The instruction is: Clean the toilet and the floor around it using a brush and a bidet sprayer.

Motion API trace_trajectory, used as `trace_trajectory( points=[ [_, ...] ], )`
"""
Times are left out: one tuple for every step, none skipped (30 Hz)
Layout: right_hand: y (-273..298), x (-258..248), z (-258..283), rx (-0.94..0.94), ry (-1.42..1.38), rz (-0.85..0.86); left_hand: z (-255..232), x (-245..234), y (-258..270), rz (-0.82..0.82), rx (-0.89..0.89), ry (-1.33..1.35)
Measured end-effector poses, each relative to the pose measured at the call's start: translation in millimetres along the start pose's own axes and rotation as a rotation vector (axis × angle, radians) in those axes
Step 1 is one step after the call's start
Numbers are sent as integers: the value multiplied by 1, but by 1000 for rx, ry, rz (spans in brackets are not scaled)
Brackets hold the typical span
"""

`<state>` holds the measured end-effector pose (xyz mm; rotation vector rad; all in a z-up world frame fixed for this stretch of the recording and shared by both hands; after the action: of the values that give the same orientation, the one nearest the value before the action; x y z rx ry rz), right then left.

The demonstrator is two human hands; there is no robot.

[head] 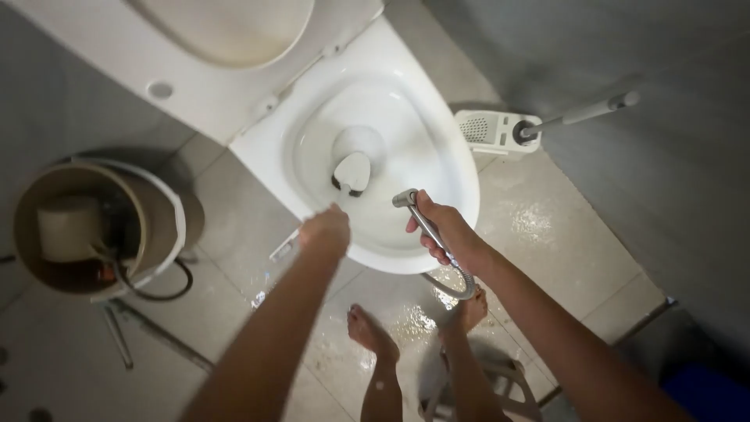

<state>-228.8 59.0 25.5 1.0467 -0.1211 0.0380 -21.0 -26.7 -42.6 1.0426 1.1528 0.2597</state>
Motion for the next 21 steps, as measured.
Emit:
trace_trajectory(
  points=[
    [-3, -8, 2, -18, 17, -25, -7, 1, -4, -8, -82, 131],
    [-4, -12, -4, -14, 40, -32, -15, 14, 2, 9, -176, 272],
    [-3, -18, -10, 1, 36, -20, -23, 20, 22, 28, -183, 272],
    [-7, -23, -9, -35, 16, -7, -33, 25, 38, 120, -48, 331],
    [-9, -28, -7, -71, -4, 5, -45, 27, 55, 211, 88, 391],
    [-9, -29, -8, -84, -12, 3, -50, -2, 81, 202, 87, 379],
    [-8, -29, -9, -84, 7, 11, -57, -24, 110, 335, 42, 489],
    [-7, -31, -12, -78, 30, 16, -67, -44, 140, 472, 2, 605],
    [0, -35, -7, -84, 27, 10, -71, -49, 135, 467, 6, 599],
    [6, -34, -5, -69, 37, 61, -70, -52, 133, 433, -61, 582],
    [12, -32, -3, -54, 47, 112, -69, -55, 131, 399, -129, 565],
    [11, -35, 0, -57, 45, 114, -68, -19, 101, 398, -131, 562],
    [9, -37, 1, -28, 58, 130, -64, 8, 68, 235, -137, 433],
    [7, -40, 2, 1, 70, 146, -62, 35, 36, 72, -137, 301],
    [7, -43, 4, -2, 65, 146, -64, 35, 31, 72, -137, 295],
    [7, -46, 6, -20, 71, 144, -64, 37, 28, 38, -188, 385],
    [7, -49, 7, -38, 76, 141, -65, 39, 25, 3, -240, 474],
    [7, -49, 6, -28, 76, 148, -68, 82, 11, 14, -245, 476],
    [7, -50, 5, -28, 94, 144, -77, 122, -3, -31, -157, 626],
    [5, -50, 10, -40, 117, 141, -80, 158, -19, -92, -71, 772],
    [2, -47, 2, -42, 121, 151, -102, 212, -22, -95, -81, 773]
  ],
)
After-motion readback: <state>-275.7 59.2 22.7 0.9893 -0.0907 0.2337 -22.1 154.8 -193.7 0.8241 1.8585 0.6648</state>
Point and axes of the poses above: each hand's wrist, its own y-axis away from the middle knuckle, its own x-axis out of the palm, z = x × y, the point moved 5 cm from there along -y, towards the middle knuckle, and after that the axes turned 7 degrees about x, right-handed, at the moved point
